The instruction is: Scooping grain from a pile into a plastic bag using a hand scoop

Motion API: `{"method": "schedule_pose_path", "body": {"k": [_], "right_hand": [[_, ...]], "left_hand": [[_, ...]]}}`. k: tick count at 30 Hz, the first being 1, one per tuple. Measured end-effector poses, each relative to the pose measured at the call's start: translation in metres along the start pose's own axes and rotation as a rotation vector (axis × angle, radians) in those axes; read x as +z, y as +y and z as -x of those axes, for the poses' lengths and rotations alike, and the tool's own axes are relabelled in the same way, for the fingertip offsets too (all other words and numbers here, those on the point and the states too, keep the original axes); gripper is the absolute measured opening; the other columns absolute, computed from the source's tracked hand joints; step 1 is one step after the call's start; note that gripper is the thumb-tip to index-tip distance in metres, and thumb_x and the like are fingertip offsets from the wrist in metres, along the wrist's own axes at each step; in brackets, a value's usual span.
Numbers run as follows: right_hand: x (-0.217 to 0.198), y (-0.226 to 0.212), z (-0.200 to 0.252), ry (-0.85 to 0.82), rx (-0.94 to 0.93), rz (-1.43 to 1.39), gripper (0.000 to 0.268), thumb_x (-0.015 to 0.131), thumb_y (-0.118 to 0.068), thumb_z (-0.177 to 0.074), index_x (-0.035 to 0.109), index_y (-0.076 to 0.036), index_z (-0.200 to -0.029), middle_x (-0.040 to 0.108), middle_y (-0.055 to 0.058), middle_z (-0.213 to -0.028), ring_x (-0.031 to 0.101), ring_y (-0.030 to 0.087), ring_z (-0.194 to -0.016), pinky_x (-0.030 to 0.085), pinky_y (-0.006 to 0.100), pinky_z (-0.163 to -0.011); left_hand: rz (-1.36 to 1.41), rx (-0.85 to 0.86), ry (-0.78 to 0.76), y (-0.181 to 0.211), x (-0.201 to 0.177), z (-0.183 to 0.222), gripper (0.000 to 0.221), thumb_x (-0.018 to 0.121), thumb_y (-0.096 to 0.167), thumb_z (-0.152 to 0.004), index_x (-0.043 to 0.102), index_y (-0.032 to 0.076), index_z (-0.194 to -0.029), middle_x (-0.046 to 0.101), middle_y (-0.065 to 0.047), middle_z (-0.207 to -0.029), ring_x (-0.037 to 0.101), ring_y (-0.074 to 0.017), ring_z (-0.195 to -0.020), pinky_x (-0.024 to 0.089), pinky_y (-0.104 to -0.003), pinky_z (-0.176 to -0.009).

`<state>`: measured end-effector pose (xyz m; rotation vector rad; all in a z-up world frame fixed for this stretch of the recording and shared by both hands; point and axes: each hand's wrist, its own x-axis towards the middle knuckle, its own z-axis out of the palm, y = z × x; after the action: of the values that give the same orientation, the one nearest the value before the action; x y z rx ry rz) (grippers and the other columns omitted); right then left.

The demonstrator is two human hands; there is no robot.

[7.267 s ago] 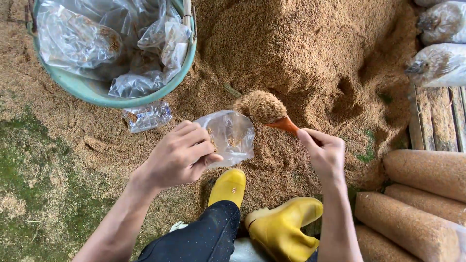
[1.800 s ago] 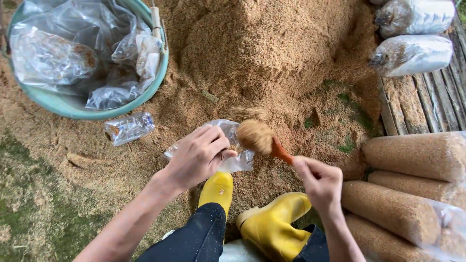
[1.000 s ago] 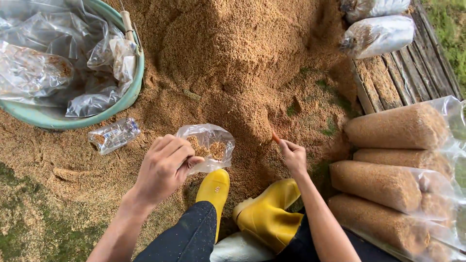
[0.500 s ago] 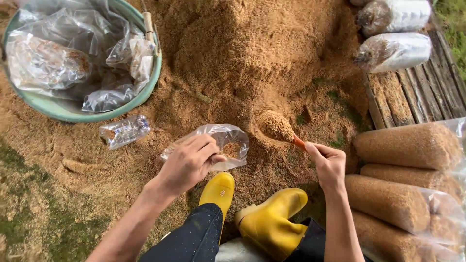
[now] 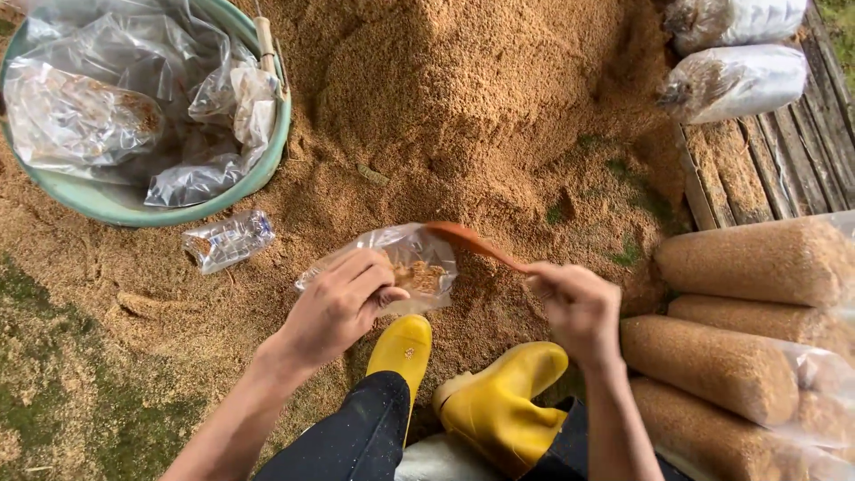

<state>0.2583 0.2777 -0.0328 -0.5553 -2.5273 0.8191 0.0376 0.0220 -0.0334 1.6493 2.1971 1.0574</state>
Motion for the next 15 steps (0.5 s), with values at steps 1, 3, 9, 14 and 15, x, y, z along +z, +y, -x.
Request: {"method": "schedule_pose_path", "body": {"k": [1,3,9,14,15], "right_hand": [[-0.008,0.007,-0.003,0.001,0.003,0.005,0.014,0.08,-0.012,-0.084,0.081,-0.021,-0.095,0.076,0.002,-0.078,0.07,0.022,-0.068,0.057,0.037,-0.073],[-0.024,0.02,-0.007,0.07,0.461,-0.281,0.013,0.067,-0.009,-0.101,0.076,-0.005,-0.11,0.071,0.014,-0.081,0.05,0.015,-0.067,0.048,0.033,-0.069],[0.027,0.129,0.04,0.197,0.727,-0.245,0.021,0.057,-0.01,-0.109,0.071,0.002,-0.12,0.067,0.015,-0.078,0.043,0.017,-0.063,0.037,0.029,-0.061],[0.06,0.097,0.035,0.08,0.836,-0.409,0.026,0.052,-0.01,-0.107,0.066,0.002,-0.126,0.058,0.006,-0.075,0.04,0.009,-0.063,0.034,0.023,-0.057],[0.064,0.105,0.037,-0.013,0.774,-0.441,0.026,0.053,-0.012,-0.107,0.068,0.001,-0.125,0.058,0.007,-0.071,0.039,0.01,-0.061,0.034,0.024,-0.058]], "left_hand": [[0.005,0.003,-0.001,-0.002,-0.001,0.001,0.024,0.06,0.029,-0.1,0.066,0.011,-0.085,0.064,-0.006,-0.083,0.066,-0.018,-0.073,0.058,-0.032,-0.072],[-0.052,-0.006,0.014,-0.003,-0.004,0.005,0.026,0.06,0.033,-0.099,0.067,0.012,-0.085,0.064,-0.005,-0.082,0.065,-0.0186,-0.076,0.055,-0.033,-0.074],[-0.32,0.069,-0.105,0.003,-0.015,0.007,0.019,0.061,0.033,-0.097,0.07,0.02,-0.086,0.061,0.0,-0.078,0.062,-0.0164,-0.077,0.052,-0.034,-0.077],[-0.368,0.084,-0.158,0.002,-0.01,0.006,0.007,0.065,0.02,-0.093,0.07,0.02,-0.089,0.062,0.0,-0.08,0.062,-0.0152,-0.074,0.051,-0.031,-0.07],[-0.341,0.074,-0.165,0.003,-0.01,0.005,0.01,0.064,0.012,-0.092,0.07,0.019,-0.091,0.062,0.001,-0.082,0.062,-0.0141,-0.071,0.05,-0.028,-0.064]]}}
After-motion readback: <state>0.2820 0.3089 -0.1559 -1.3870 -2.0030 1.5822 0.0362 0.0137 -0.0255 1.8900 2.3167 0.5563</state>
